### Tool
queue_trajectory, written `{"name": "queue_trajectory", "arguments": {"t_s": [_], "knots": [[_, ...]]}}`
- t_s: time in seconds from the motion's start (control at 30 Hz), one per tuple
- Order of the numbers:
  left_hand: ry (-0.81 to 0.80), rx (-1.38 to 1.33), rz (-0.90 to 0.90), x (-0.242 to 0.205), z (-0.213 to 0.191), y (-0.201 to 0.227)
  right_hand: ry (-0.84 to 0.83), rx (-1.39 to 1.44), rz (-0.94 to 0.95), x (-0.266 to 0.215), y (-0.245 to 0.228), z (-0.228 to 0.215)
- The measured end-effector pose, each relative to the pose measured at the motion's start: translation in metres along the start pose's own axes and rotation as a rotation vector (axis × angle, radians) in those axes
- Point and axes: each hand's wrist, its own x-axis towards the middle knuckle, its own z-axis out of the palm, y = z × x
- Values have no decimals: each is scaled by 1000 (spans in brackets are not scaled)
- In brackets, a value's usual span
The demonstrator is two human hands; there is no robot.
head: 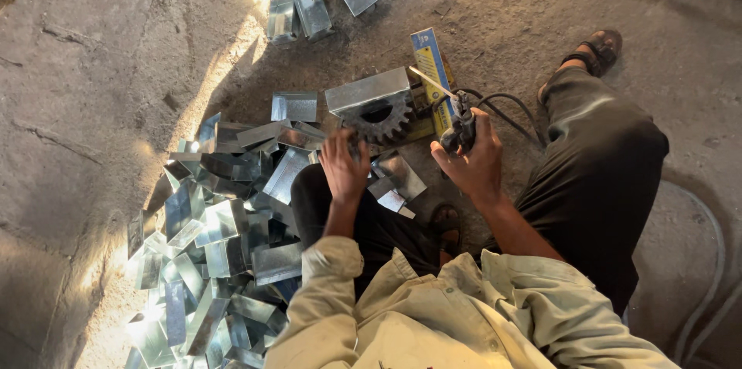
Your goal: The person sits on the floor and welds small rectangular metal pieces onto a larger gear-shaped metal component using a handheld welding torch. They repeatedly pick up pieces from a pile, position them on the gear, and apply welds, creating bright sparks.
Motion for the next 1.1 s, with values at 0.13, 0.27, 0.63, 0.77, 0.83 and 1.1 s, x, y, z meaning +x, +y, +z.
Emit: {"name": "queue_trajectory", "arguments": {"t_s": [0.13,0.27,0.63,0.77,0.83,1.1], "knots": [[-7,-188,-18,-32,3,14,-35,70,-44,2,5,3],[-37,-177,-15,-19,3,28,-42,61,-25,1,1,4],[-10,-222,-37,-24,13,14,10,91,-49,3,-7,3],[-47,-218,-55,-24,15,15,-13,76,-6,3,-4,5],[-65,-208,-75,-23,13,18,-17,88,-18,4,-1,6],[-67,-223,-55,-24,10,19,-49,30,-30,4,9,8]]}}
